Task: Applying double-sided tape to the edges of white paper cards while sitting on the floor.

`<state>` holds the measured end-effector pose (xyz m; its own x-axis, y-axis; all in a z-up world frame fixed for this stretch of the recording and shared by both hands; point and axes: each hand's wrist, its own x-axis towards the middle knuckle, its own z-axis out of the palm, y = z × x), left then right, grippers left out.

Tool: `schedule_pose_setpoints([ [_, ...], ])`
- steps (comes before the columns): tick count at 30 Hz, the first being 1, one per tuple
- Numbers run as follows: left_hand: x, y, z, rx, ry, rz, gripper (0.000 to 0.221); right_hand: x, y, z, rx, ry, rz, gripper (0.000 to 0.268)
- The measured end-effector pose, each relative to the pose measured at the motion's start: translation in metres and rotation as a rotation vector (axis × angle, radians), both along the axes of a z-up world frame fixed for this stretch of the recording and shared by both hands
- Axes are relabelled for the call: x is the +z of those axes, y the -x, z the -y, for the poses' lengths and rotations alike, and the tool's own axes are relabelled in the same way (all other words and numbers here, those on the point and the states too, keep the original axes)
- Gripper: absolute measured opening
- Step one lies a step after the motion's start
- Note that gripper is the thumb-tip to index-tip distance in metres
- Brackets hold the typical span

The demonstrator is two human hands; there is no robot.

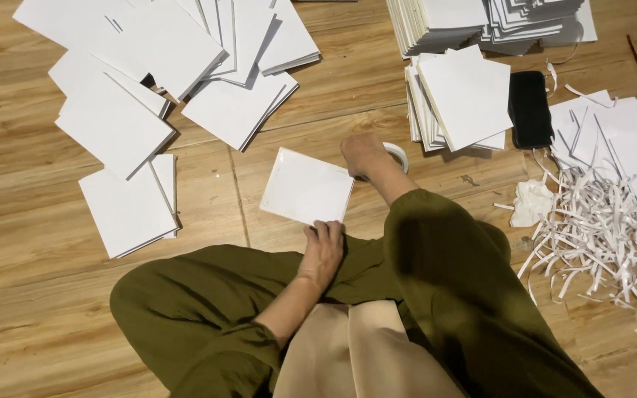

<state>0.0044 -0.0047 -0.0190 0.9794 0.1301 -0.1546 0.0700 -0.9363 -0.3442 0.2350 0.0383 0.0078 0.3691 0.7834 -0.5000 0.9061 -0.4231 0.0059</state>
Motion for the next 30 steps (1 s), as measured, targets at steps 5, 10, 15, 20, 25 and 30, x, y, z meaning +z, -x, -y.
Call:
schedule_pose_setpoints([
  [5,0.050,0.010,-0.024,0.074,-0.124,-0.238,0.040,0.014,0.028,0.030,-0.204,-0.004,-0.108,0.005],
  [10,0.065,0.005,-0.022,0.367,0.013,-0.172,0.042,0.006,0.043,0.039,-0.389,-0.014,-0.120,0.013],
  [15,0.058,0.001,-0.018,0.535,0.398,-0.249,0.077,-0.009,0.047,0.037,-0.440,-0.062,-0.077,0.013],
  [20,0.032,0.010,-0.015,0.813,0.360,-0.196,0.091,-0.016,0.051,0.034,-0.442,-0.044,-0.059,0.016],
  [25,0.063,-0.022,-0.011,0.602,0.276,-0.042,0.086,-0.007,0.058,0.033,-0.456,-0.008,-0.023,0.016],
  [30,0.033,-0.041,-0.017,0.363,0.440,-0.152,0.081,0.001,0.065,0.033,-0.457,-0.062,-0.064,0.016],
])
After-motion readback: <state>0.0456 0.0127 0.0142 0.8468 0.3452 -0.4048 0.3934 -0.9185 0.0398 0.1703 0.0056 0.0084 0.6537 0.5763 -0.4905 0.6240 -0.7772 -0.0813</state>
